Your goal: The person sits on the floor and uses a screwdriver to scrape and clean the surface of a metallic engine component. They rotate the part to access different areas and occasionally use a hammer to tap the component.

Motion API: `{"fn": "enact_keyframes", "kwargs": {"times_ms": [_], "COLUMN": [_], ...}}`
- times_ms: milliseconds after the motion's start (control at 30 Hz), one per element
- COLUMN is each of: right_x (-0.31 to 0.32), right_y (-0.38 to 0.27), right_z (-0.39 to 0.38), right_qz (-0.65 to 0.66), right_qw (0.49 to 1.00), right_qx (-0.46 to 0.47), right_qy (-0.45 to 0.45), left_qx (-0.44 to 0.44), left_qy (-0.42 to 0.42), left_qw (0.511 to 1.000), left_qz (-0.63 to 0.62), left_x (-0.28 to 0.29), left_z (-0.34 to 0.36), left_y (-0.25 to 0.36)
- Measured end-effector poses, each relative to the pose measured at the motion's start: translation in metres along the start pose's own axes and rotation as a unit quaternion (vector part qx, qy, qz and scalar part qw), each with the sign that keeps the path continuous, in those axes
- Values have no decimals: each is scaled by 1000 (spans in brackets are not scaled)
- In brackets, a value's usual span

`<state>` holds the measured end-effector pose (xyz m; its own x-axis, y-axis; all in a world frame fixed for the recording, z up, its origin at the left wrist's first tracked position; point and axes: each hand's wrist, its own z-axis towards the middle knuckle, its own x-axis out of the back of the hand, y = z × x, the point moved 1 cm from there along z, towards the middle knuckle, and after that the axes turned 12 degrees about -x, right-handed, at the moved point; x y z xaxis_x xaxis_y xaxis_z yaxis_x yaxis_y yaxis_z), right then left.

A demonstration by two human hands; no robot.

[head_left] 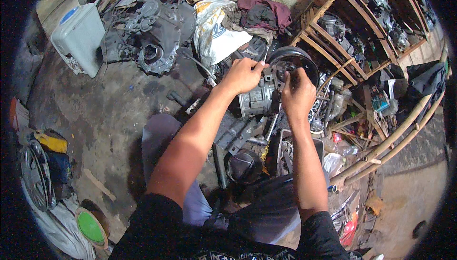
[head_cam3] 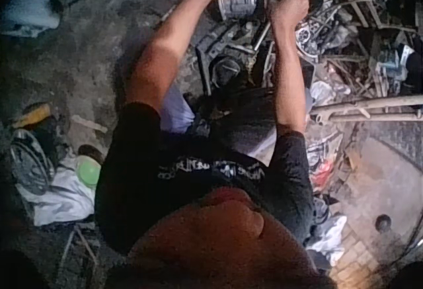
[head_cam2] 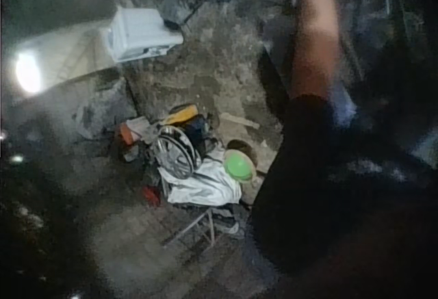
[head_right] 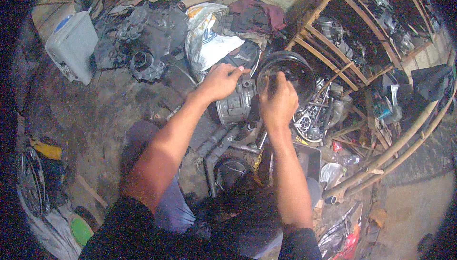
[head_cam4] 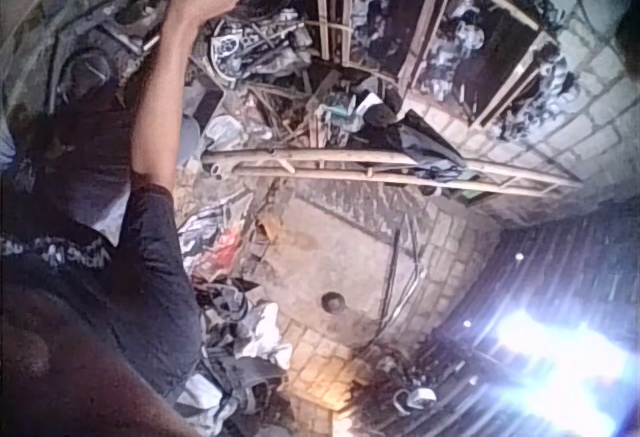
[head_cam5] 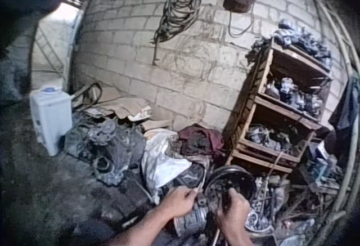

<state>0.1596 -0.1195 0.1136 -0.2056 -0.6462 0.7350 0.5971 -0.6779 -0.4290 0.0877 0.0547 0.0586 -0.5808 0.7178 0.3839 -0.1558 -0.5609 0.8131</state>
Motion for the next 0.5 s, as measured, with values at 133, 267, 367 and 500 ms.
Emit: {"fn": "enact_keyframes", "kwargs": {"times_ms": [133,267,367,500], "right_x": [9,10,9,8], "right_y": [0,4,4,4], "right_z": [3,3,-1,0], "right_qz": [85,123,143,118], "right_qw": [996,990,984,983], "right_qx": [27,41,87,116], "right_qy": [-25,-47,-64,-82], "left_qx": [17,49,50,67], "left_qy": [-13,-32,-32,-33], "left_qw": [1000,998,998,997], "left_qz": [16,-5,-9,-13], "left_x": [3,6,5,6], "left_z": [2,4,6,9], "left_y": [6,8,8,7]}}
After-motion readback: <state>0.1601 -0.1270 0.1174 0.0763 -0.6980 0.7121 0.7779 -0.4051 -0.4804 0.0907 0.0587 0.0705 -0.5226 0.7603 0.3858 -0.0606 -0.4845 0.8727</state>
